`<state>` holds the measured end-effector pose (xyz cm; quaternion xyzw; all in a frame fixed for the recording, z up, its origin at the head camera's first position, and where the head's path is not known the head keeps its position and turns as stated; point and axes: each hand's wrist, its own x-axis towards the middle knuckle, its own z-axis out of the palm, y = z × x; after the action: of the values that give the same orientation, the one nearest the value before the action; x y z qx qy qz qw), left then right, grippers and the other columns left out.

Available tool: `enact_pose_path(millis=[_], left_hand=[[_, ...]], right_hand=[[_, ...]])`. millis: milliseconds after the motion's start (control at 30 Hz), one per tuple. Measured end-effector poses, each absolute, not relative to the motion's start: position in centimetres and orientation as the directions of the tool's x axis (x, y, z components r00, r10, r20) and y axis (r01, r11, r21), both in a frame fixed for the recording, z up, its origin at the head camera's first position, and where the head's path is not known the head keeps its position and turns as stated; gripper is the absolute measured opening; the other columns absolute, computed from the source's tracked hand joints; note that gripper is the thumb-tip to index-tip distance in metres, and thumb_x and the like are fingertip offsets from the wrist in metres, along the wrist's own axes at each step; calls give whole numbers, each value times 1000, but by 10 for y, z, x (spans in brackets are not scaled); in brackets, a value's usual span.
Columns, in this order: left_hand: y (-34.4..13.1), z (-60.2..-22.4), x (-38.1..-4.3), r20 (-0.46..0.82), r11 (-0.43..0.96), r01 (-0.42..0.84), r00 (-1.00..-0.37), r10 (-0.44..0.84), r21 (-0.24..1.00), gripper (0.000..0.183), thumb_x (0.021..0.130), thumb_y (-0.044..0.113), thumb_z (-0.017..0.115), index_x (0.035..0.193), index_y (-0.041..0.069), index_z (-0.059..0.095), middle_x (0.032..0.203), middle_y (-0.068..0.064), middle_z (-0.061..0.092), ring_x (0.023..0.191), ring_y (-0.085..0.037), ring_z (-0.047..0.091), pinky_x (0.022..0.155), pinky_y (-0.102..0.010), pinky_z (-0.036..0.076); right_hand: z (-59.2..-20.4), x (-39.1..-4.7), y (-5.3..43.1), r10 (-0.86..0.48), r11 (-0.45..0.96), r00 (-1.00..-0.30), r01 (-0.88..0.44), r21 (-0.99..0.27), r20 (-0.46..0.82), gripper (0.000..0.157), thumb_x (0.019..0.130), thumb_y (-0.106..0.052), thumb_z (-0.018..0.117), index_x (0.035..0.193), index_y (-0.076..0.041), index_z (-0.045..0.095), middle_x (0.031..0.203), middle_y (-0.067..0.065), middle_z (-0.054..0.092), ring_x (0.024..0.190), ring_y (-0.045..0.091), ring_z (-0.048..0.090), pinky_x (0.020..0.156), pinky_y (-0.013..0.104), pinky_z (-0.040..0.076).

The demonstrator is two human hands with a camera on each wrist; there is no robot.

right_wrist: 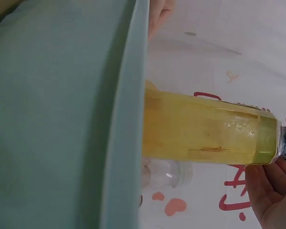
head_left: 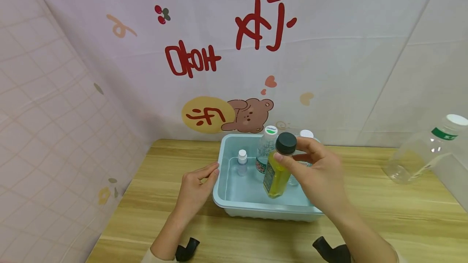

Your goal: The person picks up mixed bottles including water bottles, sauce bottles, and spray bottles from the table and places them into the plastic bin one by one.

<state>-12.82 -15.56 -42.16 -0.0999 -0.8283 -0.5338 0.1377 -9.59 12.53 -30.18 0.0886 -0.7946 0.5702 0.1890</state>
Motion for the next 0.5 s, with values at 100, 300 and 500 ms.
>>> enact_pose_path(millis=[100,300,500], left_hand=[[-155,-421,-128,339,412,315,-941,17,855,27,99,12,75,124,5,77,128,-15,72,122,-27,68,95,-42,58],[-154,-421,-128,339,400,319,-941,23,859,27,99,13,74,125,5,77,128,-13,72,123,-27,68,95,-42,58],[-155,-421,-128,348,412,325,-937,21,851,27,99,14,74,125,5,77,127,-12,73,122,-27,68,95,-42,58]], right_hand=[[-307,-99,119,67,308,-925,-339,-889,375,28,86,-13,88,112,-10,78,104,-2,76,88,22,73,73,30,60],[-320,-106,109,40,274,-930,-342,-899,366,28,86,-16,89,112,-14,78,106,-3,75,91,21,72,79,31,59],[-333,-112,98,25,251,-944,-313,-916,330,31,85,-19,90,113,-15,78,109,-5,75,95,22,71,81,34,61]])
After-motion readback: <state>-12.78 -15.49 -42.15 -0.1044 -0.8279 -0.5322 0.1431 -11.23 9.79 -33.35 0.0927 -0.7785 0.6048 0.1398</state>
